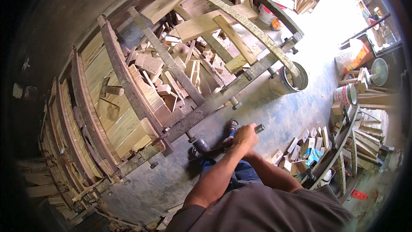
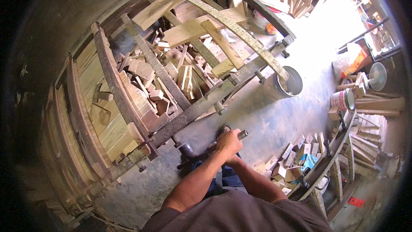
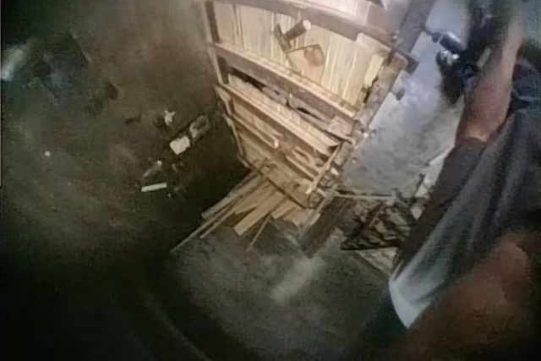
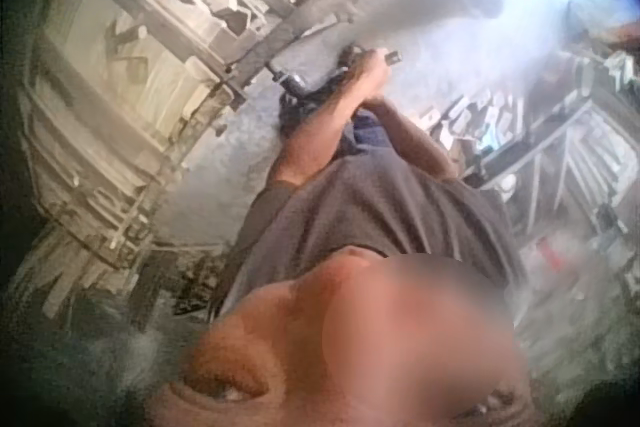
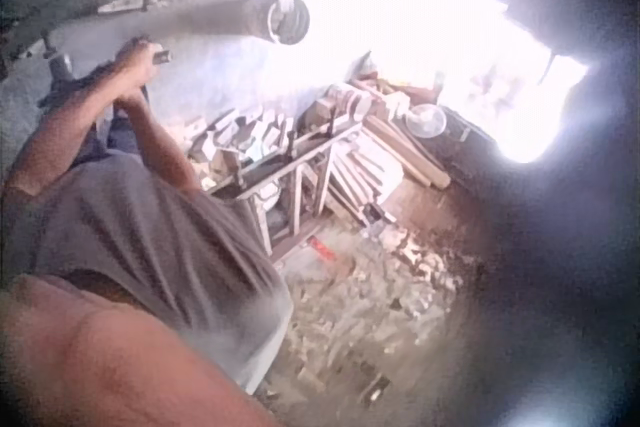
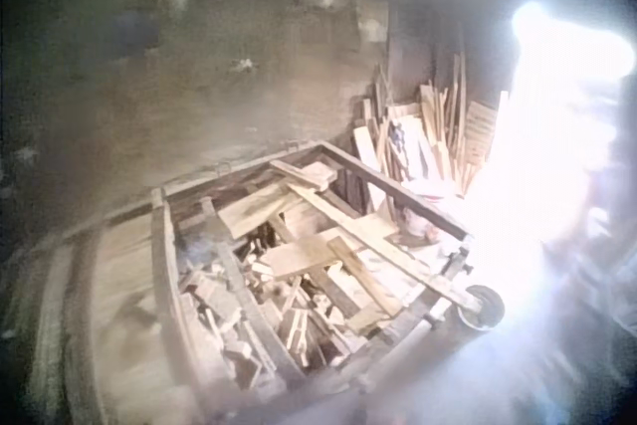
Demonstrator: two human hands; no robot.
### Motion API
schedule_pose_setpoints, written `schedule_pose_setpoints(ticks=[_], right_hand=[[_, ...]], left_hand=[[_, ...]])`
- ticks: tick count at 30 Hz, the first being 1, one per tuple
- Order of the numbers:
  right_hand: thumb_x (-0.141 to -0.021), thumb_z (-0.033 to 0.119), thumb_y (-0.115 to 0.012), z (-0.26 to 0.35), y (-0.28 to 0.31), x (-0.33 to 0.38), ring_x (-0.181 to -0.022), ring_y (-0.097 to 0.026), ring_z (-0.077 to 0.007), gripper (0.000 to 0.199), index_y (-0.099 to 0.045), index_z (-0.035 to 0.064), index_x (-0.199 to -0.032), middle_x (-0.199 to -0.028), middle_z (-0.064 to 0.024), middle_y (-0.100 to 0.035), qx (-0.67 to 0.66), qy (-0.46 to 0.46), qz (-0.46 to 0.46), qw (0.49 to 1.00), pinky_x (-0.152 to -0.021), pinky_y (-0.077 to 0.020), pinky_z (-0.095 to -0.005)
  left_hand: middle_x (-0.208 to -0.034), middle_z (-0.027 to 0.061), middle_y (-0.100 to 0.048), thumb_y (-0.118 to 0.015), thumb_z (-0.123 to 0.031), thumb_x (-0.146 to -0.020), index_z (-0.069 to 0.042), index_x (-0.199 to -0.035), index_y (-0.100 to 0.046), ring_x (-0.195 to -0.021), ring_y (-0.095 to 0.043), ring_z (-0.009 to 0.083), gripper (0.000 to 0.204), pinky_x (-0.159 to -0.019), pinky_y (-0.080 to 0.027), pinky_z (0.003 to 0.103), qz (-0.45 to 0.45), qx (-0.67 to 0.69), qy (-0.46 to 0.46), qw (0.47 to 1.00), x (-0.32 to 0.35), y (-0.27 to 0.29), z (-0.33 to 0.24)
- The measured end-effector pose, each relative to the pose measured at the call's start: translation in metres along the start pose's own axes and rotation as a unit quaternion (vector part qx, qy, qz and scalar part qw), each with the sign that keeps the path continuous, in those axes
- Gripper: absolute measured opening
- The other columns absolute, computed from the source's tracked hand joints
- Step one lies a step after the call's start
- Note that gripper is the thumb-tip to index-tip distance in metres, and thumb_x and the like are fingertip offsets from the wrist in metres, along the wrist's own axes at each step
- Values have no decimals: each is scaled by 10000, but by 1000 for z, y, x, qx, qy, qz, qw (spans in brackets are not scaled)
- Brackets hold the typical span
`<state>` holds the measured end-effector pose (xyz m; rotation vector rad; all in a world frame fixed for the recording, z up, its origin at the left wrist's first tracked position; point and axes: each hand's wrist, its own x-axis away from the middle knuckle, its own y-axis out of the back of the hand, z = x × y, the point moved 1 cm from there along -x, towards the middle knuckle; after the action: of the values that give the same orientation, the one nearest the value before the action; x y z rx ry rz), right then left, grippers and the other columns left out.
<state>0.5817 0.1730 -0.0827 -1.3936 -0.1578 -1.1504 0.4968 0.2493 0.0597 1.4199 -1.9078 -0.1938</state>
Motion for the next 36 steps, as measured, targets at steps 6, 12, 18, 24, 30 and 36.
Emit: schedule_pose_setpoints(ticks=[6,12,18,24,30,36], right_hand=[[-987,399,-443,-9,6,13,-1122,-577,-313,535,-465,18,-1362,-1301,-173,-567,-43,-14,-29,999,-979,-472,-430],[-992,427,-410,10,13,10,-1096,-596,-337,556,-462,11,-1358,-1282,-188,-579,-82,11,-34,996,-960,-492,-450],[-967,353,-455,16,-16,-35,-1005,-628,-403,532,-470,-55,-1309,-1166,-238,-619,-156,-27,-30,987,-892,-529,-503],[-864,230,-575,-30,-33,-46,-1007,-611,-406,528,-488,-88,-1277,-1158,-260,-610,-119,1,-26,993,-890,-514,-489],[-695,67,-571,-87,-41,-51,-859,-576,-353,40,-544,51,-719,-861,-147,-595,-93,-25,-29,995,-850,-481,-487],[-745,-9,-510,-86,-108,-36,-795,-544,-283,88,-475,71,-744,-753,-61,-491,-10,17,-50,999,-842,-482,-422]], left_hand=[[-937,199,-689,-592,-125,-824,-88,-989,-671,-930,-654,395,186,-791,-520,444,-63,215,-43,974,30,5,16],[-886,81,-683,-695,-29,-851,26,-955,-657,-877,-641,140,123,-813,-507,293,-169,387,-180,888,87,9,27],[-1015,140,-673,-648,-11,-873,-2,-975,-623,-978,-650,266,105,-932,-490,388,-220,341,-203,891,159,53,56],[-1314,197,-582,-586,-149,-960,-42,-1151,-603,-1272,-512,343,219,-1083,-414,538,-270,830,3,488,257,-1,207],[-1233,228,-572,-412,-234,-1046,49,-1266,-449,-1154,-564,395,360,-1035,-450,566,-420,816,295,266,250,-37,330],[-1160,265,-580,-327,-278,-1063,78,-1252,-440,-1034,-607,424,418,-968,-483,587,-336,851,328,235,211,-63,414]])
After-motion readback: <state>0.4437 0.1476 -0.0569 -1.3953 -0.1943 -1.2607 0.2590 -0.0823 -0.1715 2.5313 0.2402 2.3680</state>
